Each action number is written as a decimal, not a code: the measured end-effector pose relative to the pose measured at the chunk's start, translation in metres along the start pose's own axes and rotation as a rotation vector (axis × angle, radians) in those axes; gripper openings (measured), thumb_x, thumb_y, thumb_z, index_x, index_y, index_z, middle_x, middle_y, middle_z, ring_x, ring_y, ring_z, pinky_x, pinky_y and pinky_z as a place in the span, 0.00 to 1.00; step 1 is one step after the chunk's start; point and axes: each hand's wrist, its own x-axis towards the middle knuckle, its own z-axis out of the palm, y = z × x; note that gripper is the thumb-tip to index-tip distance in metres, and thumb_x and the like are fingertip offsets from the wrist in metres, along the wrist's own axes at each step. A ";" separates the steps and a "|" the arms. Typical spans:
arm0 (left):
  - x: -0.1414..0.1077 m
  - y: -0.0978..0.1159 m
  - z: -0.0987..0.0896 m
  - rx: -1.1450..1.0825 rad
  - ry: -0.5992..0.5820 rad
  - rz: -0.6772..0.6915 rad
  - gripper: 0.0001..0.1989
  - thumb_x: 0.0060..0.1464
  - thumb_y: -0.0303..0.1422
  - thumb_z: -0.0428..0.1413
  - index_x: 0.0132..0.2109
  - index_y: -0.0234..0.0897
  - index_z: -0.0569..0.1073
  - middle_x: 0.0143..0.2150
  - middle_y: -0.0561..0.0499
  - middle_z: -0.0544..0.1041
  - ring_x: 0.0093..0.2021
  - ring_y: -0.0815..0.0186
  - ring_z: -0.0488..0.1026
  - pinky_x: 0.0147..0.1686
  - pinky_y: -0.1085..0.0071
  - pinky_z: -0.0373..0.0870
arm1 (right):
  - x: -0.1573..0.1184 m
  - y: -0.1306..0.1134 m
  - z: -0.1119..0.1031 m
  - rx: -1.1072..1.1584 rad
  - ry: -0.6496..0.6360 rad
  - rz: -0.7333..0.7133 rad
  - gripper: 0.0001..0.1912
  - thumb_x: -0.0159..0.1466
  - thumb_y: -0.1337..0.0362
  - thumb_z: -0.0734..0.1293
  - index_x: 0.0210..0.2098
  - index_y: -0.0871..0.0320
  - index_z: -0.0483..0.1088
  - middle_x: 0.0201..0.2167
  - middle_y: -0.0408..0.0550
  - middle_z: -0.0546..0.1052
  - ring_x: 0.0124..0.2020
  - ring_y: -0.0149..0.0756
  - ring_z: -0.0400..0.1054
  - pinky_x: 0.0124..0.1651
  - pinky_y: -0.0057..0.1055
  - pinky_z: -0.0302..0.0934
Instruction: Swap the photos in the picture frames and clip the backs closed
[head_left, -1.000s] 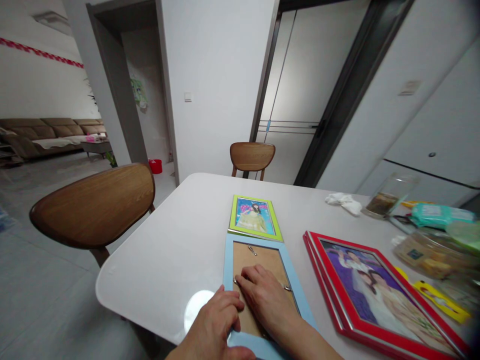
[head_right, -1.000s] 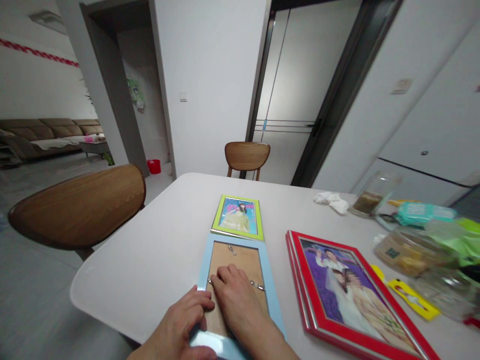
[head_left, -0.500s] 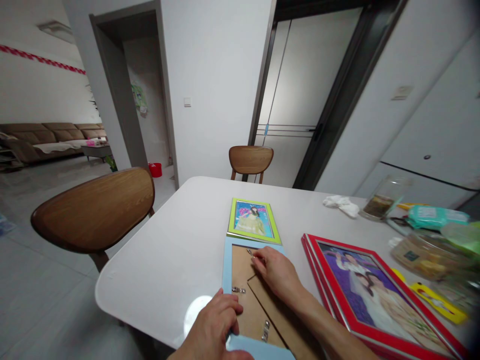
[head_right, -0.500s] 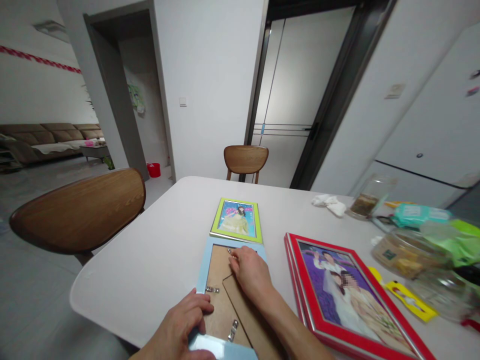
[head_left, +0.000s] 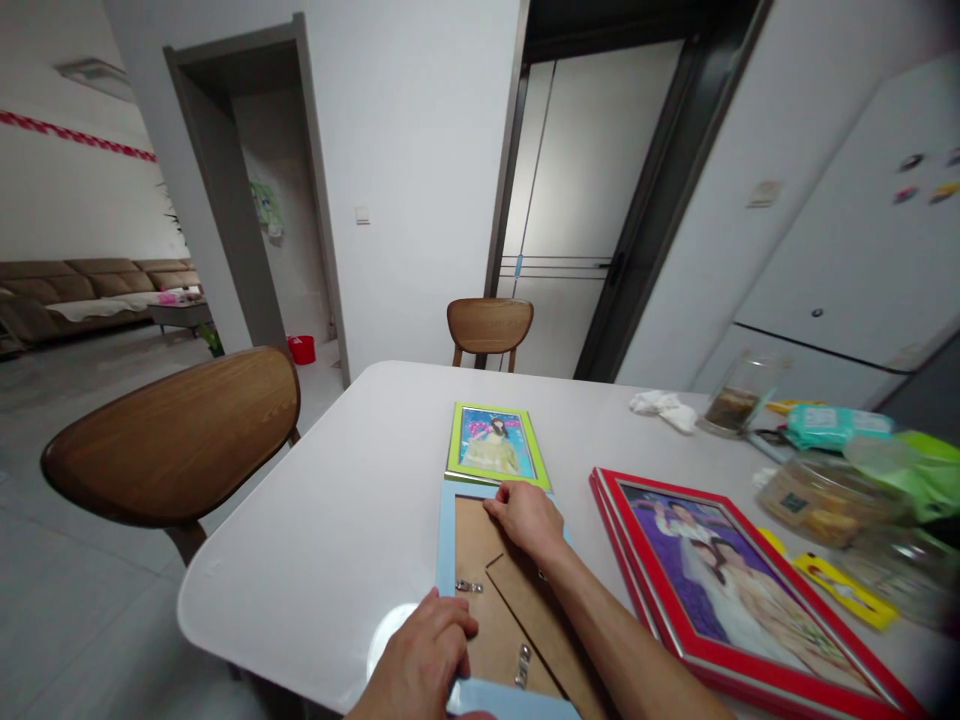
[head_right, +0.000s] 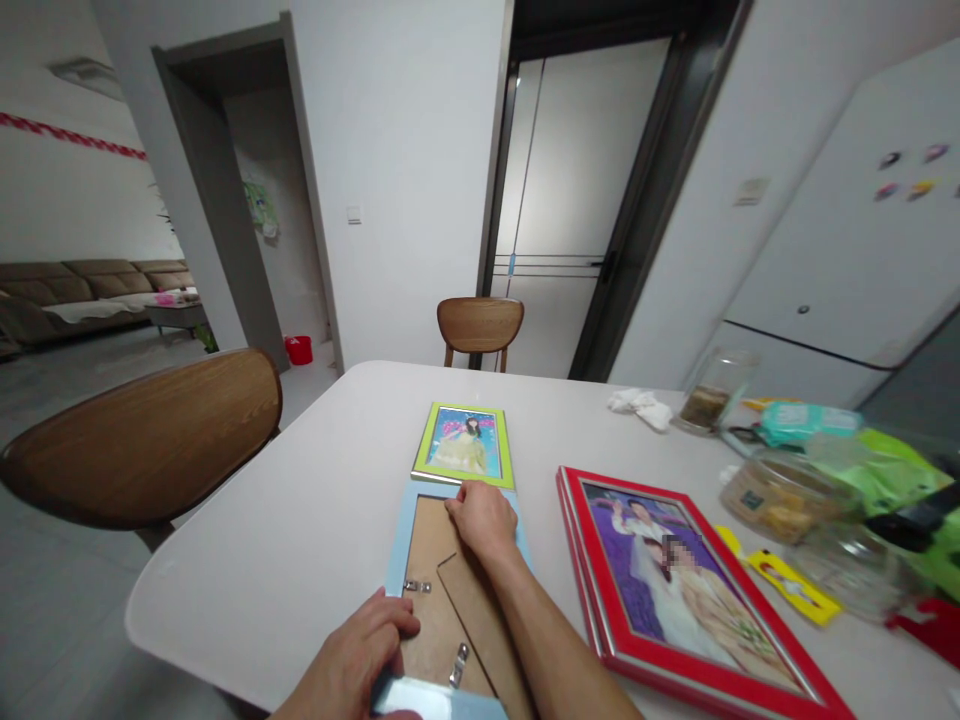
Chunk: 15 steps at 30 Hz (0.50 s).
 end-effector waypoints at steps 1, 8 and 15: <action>0.000 0.000 0.000 0.004 -0.002 0.011 0.16 0.38 0.41 0.60 0.28 0.37 0.65 0.40 0.47 0.71 0.45 0.59 0.66 0.50 0.60 0.58 | -0.001 -0.001 -0.001 0.006 0.005 -0.003 0.11 0.53 0.56 0.60 0.25 0.56 0.69 0.25 0.47 0.74 0.27 0.35 0.67 0.24 0.26 0.49; -0.001 0.004 -0.002 0.012 -0.011 -0.052 0.16 0.35 0.39 0.62 0.28 0.37 0.64 0.40 0.48 0.70 0.42 0.61 0.66 0.46 0.63 0.62 | -0.004 -0.001 0.001 0.066 0.045 -0.018 0.11 0.52 0.57 0.61 0.22 0.57 0.68 0.24 0.49 0.74 0.27 0.35 0.66 0.25 0.27 0.48; -0.002 0.005 0.004 0.146 0.016 0.041 0.20 0.39 0.49 0.57 0.30 0.38 0.64 0.39 0.45 0.71 0.42 0.59 0.68 0.48 0.59 0.61 | 0.002 0.003 0.000 0.240 0.076 -0.014 0.14 0.51 0.55 0.60 0.18 0.58 0.66 0.19 0.49 0.72 0.24 0.35 0.65 0.25 0.27 0.49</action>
